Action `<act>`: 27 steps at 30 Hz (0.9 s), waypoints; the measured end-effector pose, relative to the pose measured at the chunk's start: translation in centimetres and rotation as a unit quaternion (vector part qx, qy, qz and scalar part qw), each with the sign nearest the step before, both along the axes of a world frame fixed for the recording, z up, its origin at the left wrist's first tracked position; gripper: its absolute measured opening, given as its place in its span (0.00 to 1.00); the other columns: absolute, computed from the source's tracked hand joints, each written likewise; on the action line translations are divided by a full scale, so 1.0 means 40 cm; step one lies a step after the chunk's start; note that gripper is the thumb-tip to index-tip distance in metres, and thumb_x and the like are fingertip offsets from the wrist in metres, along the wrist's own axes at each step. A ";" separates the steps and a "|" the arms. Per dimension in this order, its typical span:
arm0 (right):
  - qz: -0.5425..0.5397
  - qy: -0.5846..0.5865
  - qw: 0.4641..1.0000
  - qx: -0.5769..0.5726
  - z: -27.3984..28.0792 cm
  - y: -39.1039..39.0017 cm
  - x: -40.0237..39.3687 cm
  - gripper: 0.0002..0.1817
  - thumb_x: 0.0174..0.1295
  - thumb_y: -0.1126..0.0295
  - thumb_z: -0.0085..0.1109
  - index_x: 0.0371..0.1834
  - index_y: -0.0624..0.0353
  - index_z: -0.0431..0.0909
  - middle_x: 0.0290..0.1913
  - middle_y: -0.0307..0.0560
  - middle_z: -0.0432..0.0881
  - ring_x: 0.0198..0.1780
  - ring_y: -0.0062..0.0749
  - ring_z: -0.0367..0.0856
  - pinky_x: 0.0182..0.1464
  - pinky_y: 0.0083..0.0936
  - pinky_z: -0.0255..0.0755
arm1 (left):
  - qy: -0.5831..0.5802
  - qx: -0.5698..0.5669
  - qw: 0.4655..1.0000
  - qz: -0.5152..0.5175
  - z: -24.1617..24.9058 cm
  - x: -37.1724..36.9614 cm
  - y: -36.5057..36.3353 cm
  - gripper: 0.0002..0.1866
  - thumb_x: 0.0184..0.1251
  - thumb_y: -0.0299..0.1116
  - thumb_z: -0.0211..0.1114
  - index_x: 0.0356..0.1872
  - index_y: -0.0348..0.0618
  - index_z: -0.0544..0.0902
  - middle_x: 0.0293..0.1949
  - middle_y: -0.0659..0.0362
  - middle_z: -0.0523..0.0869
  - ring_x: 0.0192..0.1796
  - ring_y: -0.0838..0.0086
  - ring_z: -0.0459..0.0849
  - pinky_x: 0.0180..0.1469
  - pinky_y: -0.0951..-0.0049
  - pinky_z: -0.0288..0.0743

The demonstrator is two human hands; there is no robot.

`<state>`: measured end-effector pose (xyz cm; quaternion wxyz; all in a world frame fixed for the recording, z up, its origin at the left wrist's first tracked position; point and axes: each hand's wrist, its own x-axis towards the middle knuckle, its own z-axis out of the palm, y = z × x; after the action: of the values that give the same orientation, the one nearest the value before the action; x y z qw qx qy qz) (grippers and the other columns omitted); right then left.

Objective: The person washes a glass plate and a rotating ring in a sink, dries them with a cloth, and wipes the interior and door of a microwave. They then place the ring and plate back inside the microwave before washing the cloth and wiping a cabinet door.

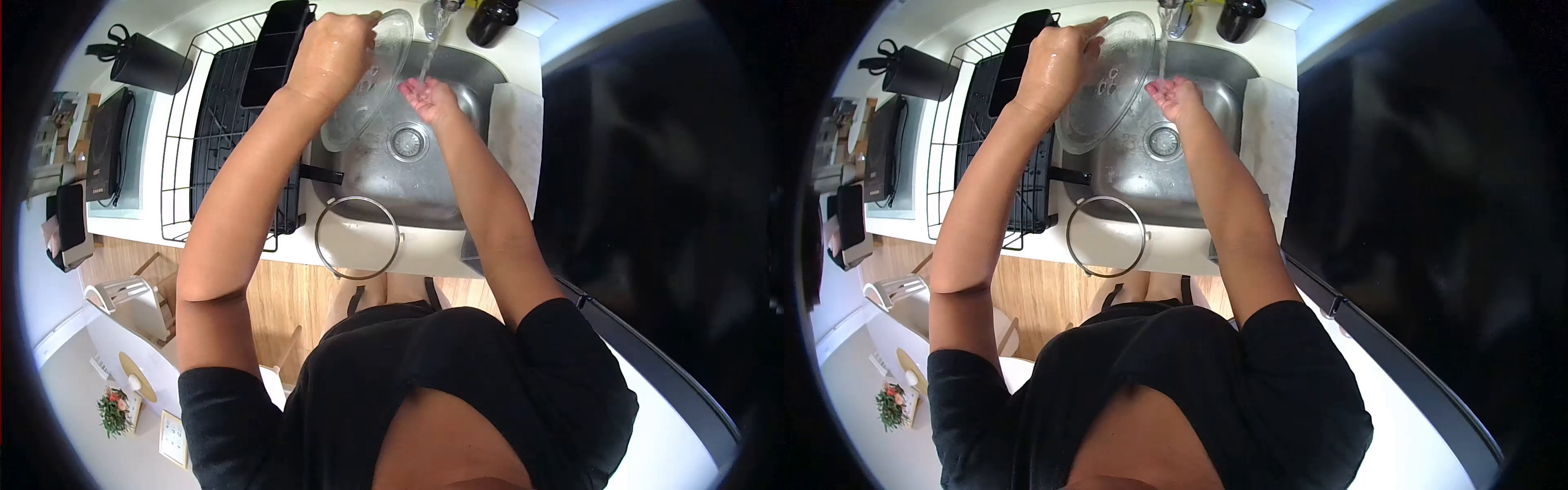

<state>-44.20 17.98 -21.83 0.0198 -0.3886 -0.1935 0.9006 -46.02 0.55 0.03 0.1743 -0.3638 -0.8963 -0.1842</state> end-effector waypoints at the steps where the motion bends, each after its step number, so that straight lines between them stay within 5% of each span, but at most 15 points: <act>1: -0.009 0.016 0.999 -0.030 0.012 0.001 -0.009 0.18 0.68 0.69 0.32 0.50 0.79 0.60 0.49 0.65 0.70 0.47 0.56 0.73 0.55 0.56 0.70 | 0.018 0.008 1.000 -0.001 0.014 0.000 -0.003 0.14 0.55 0.29 0.63 0.44 0.47 0.84 0.26 0.45 0.82 0.30 0.54 0.82 0.36 0.62 0.78; 3: 0.000 0.026 0.999 -0.026 0.016 -0.010 -0.023 0.20 0.68 0.68 0.30 0.49 0.80 0.61 0.48 0.67 0.70 0.50 0.59 0.71 0.57 0.53 0.69 | 0.022 0.011 0.999 0.022 0.042 0.008 0.003 0.14 0.54 0.28 0.62 0.44 0.45 0.84 0.26 0.45 0.82 0.29 0.54 0.83 0.36 0.61 0.78; 5: 0.057 0.066 0.996 -0.020 -0.012 -0.021 -0.046 0.17 0.67 0.69 0.33 0.45 0.75 0.67 0.42 0.63 0.74 0.49 0.54 0.75 0.54 0.44 0.72 | 0.041 0.041 0.998 0.010 0.078 0.009 0.009 0.12 0.52 0.22 0.61 0.40 0.33 0.82 0.19 0.44 0.80 0.24 0.57 0.83 0.28 0.65 0.77; 8: 0.139 0.063 0.988 0.038 -0.180 -0.117 -0.063 0.16 0.67 0.69 0.35 0.40 0.68 0.74 0.36 0.58 0.78 0.46 0.47 0.78 0.49 0.39 0.74 | 0.041 0.047 0.998 0.010 0.112 -0.001 0.007 0.11 0.52 0.21 0.60 0.38 0.29 0.81 0.20 0.43 0.80 0.23 0.56 0.83 0.27 0.65 0.77; 10: 0.446 0.025 0.894 0.035 -0.186 -0.203 0.016 0.16 0.66 0.70 0.37 0.46 0.69 0.72 0.45 0.59 0.78 0.47 0.44 0.78 0.46 0.36 0.74 | 0.062 0.068 0.996 0.013 0.108 -0.012 0.008 0.12 0.53 0.21 0.59 0.40 0.29 0.82 0.21 0.41 0.80 0.24 0.55 0.83 0.28 0.64 0.77; 11: 0.582 0.106 0.790 -0.159 -0.285 -0.225 0.042 0.15 0.65 0.72 0.37 0.46 0.69 0.72 0.45 0.59 0.79 0.45 0.44 0.79 0.47 0.36 0.74 | 0.061 0.067 0.996 0.014 0.107 -0.013 0.004 0.12 0.53 0.21 0.59 0.40 0.29 0.82 0.21 0.41 0.80 0.24 0.55 0.83 0.28 0.64 0.77; 12: 0.674 0.180 0.630 -0.340 -0.378 -0.233 0.068 0.14 0.65 0.73 0.38 0.46 0.69 0.73 0.45 0.58 0.79 0.43 0.44 0.80 0.47 0.36 0.75 | 0.060 0.067 0.996 0.011 0.107 -0.013 0.002 0.13 0.53 0.21 0.59 0.40 0.30 0.82 0.21 0.40 0.80 0.25 0.55 0.83 0.28 0.64 0.77; 13: 0.674 0.180 0.632 -0.339 -0.316 -0.210 0.081 0.14 0.65 0.73 0.38 0.46 0.69 0.73 0.45 0.58 0.79 0.43 0.44 0.80 0.47 0.36 0.75 | 0.060 0.069 0.996 0.009 0.107 -0.015 0.001 0.13 0.54 0.21 0.59 0.41 0.31 0.82 0.22 0.40 0.80 0.25 0.54 0.83 0.28 0.63 0.77; 15: 0.684 -0.020 0.727 0.053 -0.173 -0.118 0.118 0.12 0.63 0.75 0.41 0.45 0.69 0.72 0.44 0.57 0.79 0.42 0.46 0.80 0.47 0.38 0.76 | 0.042 0.057 0.997 0.020 0.105 -0.013 -0.002 0.13 0.54 0.22 0.58 0.41 0.32 0.82 0.22 0.40 0.80 0.26 0.54 0.83 0.29 0.63 0.77; 17: 0.457 -0.071 0.867 0.184 -0.122 -0.068 0.105 0.13 0.63 0.74 0.42 0.46 0.71 0.70 0.45 0.59 0.78 0.47 0.47 0.79 0.50 0.40 0.75 | 0.023 0.045 0.998 0.031 0.099 -0.011 -0.005 0.13 0.54 0.22 0.58 0.41 0.33 0.82 0.21 0.40 0.80 0.26 0.54 0.83 0.30 0.62 0.78; 19: 0.257 -0.097 0.947 0.163 -0.117 -0.015 0.059 0.14 0.63 0.73 0.41 0.47 0.72 0.69 0.45 0.61 0.77 0.48 0.50 0.78 0.50 0.42 0.75 | 0.005 0.031 0.999 0.034 0.090 -0.012 -0.007 0.12 0.53 0.22 0.58 0.39 0.33 0.83 0.22 0.40 0.80 0.27 0.54 0.83 0.31 0.62 0.78; 23: 0.230 -0.100 0.962 0.111 -0.075 0.000 0.024 0.16 0.63 0.73 0.40 0.48 0.74 0.68 0.46 0.62 0.77 0.47 0.52 0.78 0.49 0.40 0.76 | 0.017 0.059 0.998 0.005 0.076 -0.012 -0.005 0.11 0.52 0.22 0.58 0.37 0.33 0.83 0.23 0.41 0.80 0.27 0.54 0.83 0.31 0.62 0.77; 26: 0.228 0.001 0.969 0.092 -0.057 -0.017 0.053 0.14 0.62 0.74 0.40 0.45 0.73 0.71 0.41 0.59 0.78 0.41 0.45 0.79 0.44 0.35 0.76 | 0.004 0.040 0.999 0.017 0.065 -0.007 0.000 0.10 0.53 0.22 0.58 0.35 0.37 0.84 0.25 0.43 0.82 0.29 0.54 0.83 0.30 0.62 0.77; 27: 0.398 0.009 0.908 0.129 -0.059 -0.012 0.073 0.13 0.61 0.74 0.42 0.43 0.71 0.73 0.39 0.56 0.79 0.38 0.41 0.79 0.42 0.33 0.76 | 0.016 0.016 1.000 0.015 0.053 -0.006 -0.002 0.11 0.54 0.25 0.60 0.39 0.40 0.84 0.25 0.44 0.82 0.29 0.54 0.83 0.34 0.61 0.78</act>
<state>-41.28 17.49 -24.18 -0.2885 -0.2655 -0.4464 0.8044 -46.28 0.48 2.14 0.1968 -0.3503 -0.8958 -0.1899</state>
